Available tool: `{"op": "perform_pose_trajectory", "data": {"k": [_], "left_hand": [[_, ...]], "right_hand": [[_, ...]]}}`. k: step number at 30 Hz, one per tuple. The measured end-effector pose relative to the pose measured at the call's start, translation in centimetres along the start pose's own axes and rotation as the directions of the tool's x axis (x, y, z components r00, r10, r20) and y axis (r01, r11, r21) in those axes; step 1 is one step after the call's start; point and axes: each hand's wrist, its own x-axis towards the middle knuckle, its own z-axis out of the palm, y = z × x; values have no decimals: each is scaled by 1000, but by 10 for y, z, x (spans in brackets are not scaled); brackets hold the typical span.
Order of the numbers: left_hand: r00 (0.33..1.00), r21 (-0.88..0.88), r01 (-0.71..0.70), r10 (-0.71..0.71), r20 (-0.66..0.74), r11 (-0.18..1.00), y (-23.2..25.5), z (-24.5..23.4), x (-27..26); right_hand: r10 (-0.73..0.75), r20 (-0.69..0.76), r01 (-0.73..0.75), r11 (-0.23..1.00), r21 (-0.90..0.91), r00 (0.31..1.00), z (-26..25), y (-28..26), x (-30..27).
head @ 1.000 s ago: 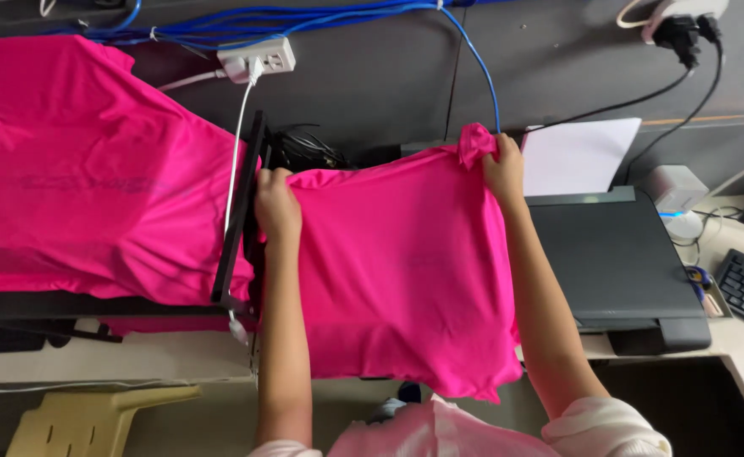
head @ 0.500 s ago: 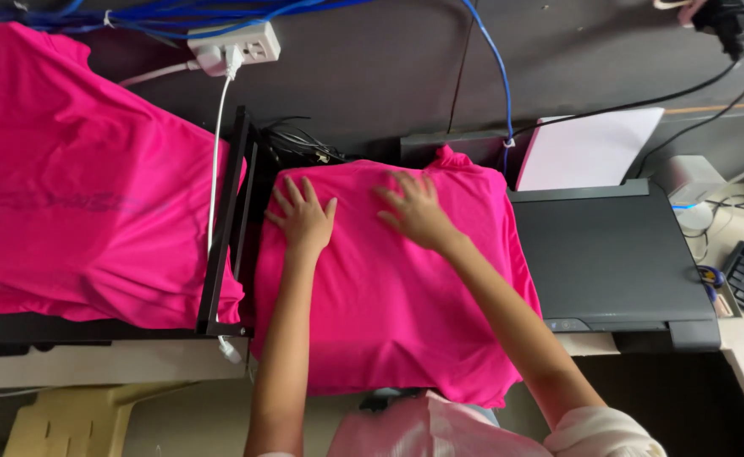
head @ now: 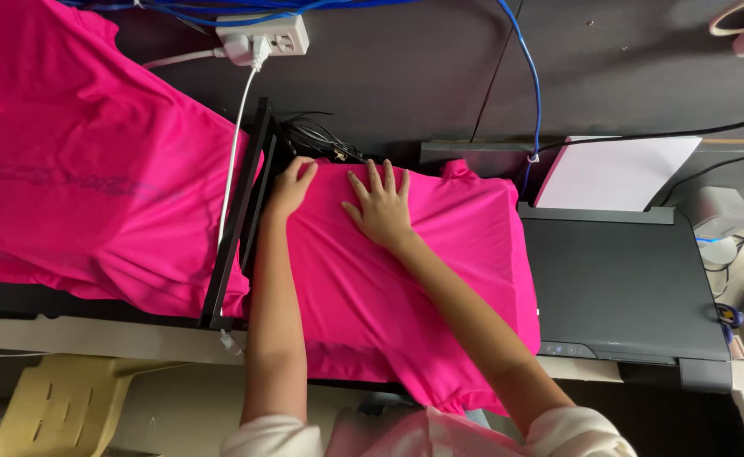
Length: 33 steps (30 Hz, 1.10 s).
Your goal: The person picks up pink cloths from a chair and places them over a printer and a computer monitor on a desk. They smooth the fabric over the devices to cover them completely, repeating the process with additional cloths.
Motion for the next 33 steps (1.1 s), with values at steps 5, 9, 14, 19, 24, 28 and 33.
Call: {"op": "perform_pose_trajectory", "data": {"k": [5, 9, 14, 19, 24, 28, 33], "left_hand": [[989, -67, 148, -146, 27, 987, 17, -3, -2], [966, 285, 178, -112, -231, 942, 34, 20, -10], [964, 393, 117, -8, -267, 912, 58, 11, -28], [978, 116, 197, -187, -89, 974, 23, -1, -13], [986, -108, 147, -155, -68, 983, -42, 20, 4], [971, -57, 217, -222, -90, 974, -3, 8, -16], [980, 256, 128, -83, -182, 958, 99, -33, -99]], "right_hand": [[73, 15, -72, 997, -25, 997, 5, -11, 4], [113, 49, -112, 993, -30, 992, 6, -22, 9], [114, 55, -111, 993, -47, 992, 13, -33, 6], [53, 23, -55, 995, 87, 998, 27, -17, 0], [87, -4, -86, 993, 86, 996, 22, 19, -2], [123, -38, -120, 989, 84, 992, 24, 33, 0], [31, -40, -28, 995, 94, 999, 2, 22, -25]]}}
